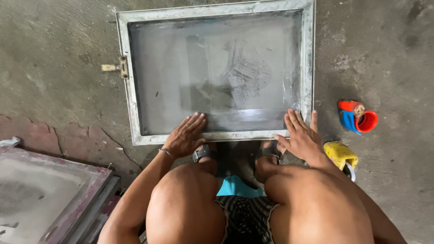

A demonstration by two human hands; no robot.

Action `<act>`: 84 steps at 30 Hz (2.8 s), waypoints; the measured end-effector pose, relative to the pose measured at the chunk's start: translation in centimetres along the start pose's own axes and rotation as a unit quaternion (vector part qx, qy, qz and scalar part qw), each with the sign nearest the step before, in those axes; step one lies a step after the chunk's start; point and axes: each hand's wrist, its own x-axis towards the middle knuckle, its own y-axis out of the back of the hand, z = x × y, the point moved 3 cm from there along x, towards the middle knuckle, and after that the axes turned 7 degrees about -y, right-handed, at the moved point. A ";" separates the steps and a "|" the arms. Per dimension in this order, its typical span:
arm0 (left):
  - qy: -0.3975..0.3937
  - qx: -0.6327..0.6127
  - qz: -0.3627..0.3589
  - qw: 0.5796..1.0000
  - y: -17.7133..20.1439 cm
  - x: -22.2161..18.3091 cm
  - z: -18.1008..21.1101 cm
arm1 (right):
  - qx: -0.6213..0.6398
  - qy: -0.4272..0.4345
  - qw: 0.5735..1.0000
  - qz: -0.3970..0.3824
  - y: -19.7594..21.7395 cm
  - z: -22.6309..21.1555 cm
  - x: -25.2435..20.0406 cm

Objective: Applying adhesive tape to the edges of screen printing frames to prepare them for use.

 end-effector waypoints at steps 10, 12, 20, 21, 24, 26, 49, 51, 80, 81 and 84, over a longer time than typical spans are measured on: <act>0.069 0.049 0.151 0.985 7.5 1.1 1.2 | -0.025 -0.494 0.865 -0.089 -3.2 17.9 -2.6; 0.079 0.056 0.140 0.985 8.2 2.6 0.6 | -0.013 -0.480 0.874 -0.077 -6.3 19.2 -1.8; -0.021 -0.119 0.195 0.973 16.4 14.3 3.4 | 0.033 -0.419 0.905 0.072 -10.6 19.3 0.6; -0.033 -0.220 0.155 0.963 17.5 16.0 4.2 | 0.126 -0.366 0.909 0.157 -7.4 16.4 0.5; -0.047 -0.335 0.067 0.939 20.1 20.4 7.5 | 0.269 -0.199 0.905 0.263 2.0 8.5 -1.4; -0.058 -0.341 0.021 0.938 21.0 22.9 9.3 | 0.325 -0.091 0.893 0.297 7.5 4.2 -2.3; 0.078 -0.574 -0.038 0.815 19.4 19.9 7.5 | 0.372 0.166 0.878 0.250 17.2 -2.8 -0.9; 0.088 -0.555 -0.014 0.827 19.4 19.3 7.6 | 0.374 0.166 0.883 0.230 17.8 -3.1 -0.7; 0.509 -0.472 0.184 0.696 7.0 1.4 -0.6 | 0.021 -0.172 0.957 -0.233 10.3 6.9 -1.0; 0.450 -0.455 0.160 0.752 9.1 3.1 0.2 | 0.020 -0.199 0.956 -0.215 9.9 7.2 -1.1; 0.228 -0.442 0.131 0.858 16.2 9.0 3.8 | 0.159 -0.303 0.932 -0.122 7.4 9.3 -0.8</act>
